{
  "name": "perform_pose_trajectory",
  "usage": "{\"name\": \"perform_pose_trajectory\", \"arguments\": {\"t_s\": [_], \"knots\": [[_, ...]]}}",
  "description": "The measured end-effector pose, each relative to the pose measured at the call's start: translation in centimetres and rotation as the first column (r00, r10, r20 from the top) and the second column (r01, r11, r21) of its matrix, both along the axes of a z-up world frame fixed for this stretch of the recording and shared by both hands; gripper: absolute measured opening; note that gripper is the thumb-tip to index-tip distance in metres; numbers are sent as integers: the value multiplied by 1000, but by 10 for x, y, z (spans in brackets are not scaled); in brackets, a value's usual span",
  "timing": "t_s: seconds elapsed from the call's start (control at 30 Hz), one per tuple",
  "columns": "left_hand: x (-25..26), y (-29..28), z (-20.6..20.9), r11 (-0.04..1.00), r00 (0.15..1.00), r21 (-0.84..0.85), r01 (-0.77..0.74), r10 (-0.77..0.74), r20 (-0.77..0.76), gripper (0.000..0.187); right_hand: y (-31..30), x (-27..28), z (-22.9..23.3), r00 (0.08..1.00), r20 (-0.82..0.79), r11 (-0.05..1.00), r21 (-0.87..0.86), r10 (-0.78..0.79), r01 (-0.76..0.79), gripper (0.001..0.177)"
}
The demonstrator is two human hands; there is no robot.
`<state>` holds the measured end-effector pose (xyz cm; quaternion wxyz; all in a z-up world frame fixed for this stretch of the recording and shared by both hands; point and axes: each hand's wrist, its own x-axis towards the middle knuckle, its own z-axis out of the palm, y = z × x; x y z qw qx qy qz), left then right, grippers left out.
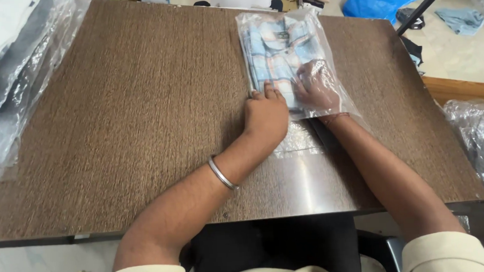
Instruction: The person folds a plaid short-sleeve shirt on a table, smoothing the fabric and squaring the folds by hand. They tuck the collar and hang tag, wrap the folded shirt in a clear plastic poly bag, fold the bag edges over, and press down on the wrapped shirt with both hands.
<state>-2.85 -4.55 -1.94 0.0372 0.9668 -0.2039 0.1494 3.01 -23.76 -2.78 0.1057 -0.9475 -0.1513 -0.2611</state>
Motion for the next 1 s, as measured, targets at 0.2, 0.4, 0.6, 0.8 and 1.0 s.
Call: {"name": "perform_pose_trajectory", "arguments": {"t_s": [0.2,0.4,0.6,0.8,1.0], "knots": [[6,29,32,998,982,-46,46,-36,184,52,21,8,9,985,83,988,38,-152,150,23],[8,32,28,981,948,-156,115,-61,313,31,7,-12,-15,998,-34,993,-114,-47,43,38],[0,24,26,975,944,-144,167,-116,308,18,-3,-43,-17,990,-129,953,-302,-50,9,70],[-3,33,41,978,953,-159,134,-83,290,26,-4,-64,0,959,-280,969,-224,42,-108,62],[-3,37,45,949,938,-241,202,-117,325,24,20,-130,89,891,-448,949,-305,-71,-77,77]]}}
